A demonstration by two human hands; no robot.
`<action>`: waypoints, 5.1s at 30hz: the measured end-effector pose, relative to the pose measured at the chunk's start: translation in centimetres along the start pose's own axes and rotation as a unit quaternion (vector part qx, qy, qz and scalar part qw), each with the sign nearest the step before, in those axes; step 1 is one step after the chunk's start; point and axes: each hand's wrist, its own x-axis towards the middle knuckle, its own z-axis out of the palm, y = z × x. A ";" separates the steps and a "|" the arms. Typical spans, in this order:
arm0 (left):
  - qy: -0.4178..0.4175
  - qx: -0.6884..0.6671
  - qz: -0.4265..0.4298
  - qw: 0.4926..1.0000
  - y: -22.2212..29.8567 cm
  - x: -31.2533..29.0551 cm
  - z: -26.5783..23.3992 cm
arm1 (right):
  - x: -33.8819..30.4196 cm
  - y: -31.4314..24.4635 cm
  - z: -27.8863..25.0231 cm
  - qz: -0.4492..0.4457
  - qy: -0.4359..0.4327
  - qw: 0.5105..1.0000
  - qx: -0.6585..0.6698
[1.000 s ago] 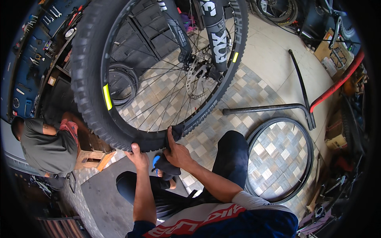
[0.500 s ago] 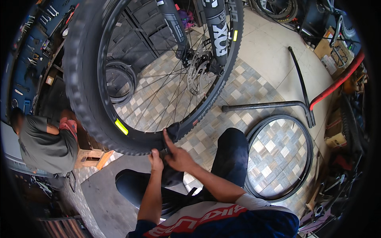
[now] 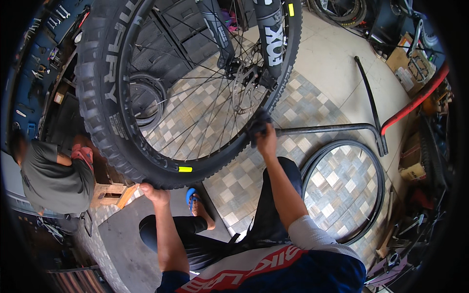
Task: The person wipes the front tire and fork of a bicycle with a cloth, then wipes the handlebars and crankset. The bicycle is mounted on a repair stand in a workshop.
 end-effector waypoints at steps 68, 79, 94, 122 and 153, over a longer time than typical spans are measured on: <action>-0.003 -0.058 -0.001 0.998 -4.0 0.1 -0.8 | -11.8 -23.2 -0.6 -0.221 -0.223 0.928 0.201; -0.039 -0.013 -0.010 0.999 -5.6 -0.1 -1.4 | -12.2 -25.1 1.0 -0.244 -0.168 0.910 0.290; 0.024 0.015 -0.043 0.999 0.4 2.7 0.7 | -6.3 -5.2 -6.7 -0.151 -0.456 0.849 -0.219; 0.002 0.042 -0.035 0.998 -0.9 2.8 0.4 | 6.3 -20.7 -17.2 -0.321 0.062 0.945 0.026; -0.522 0.006 -0.083 0.849 19.9 29.2 10.9 | 5.9 -31.8 -26.2 0.124 -0.168 0.855 -0.474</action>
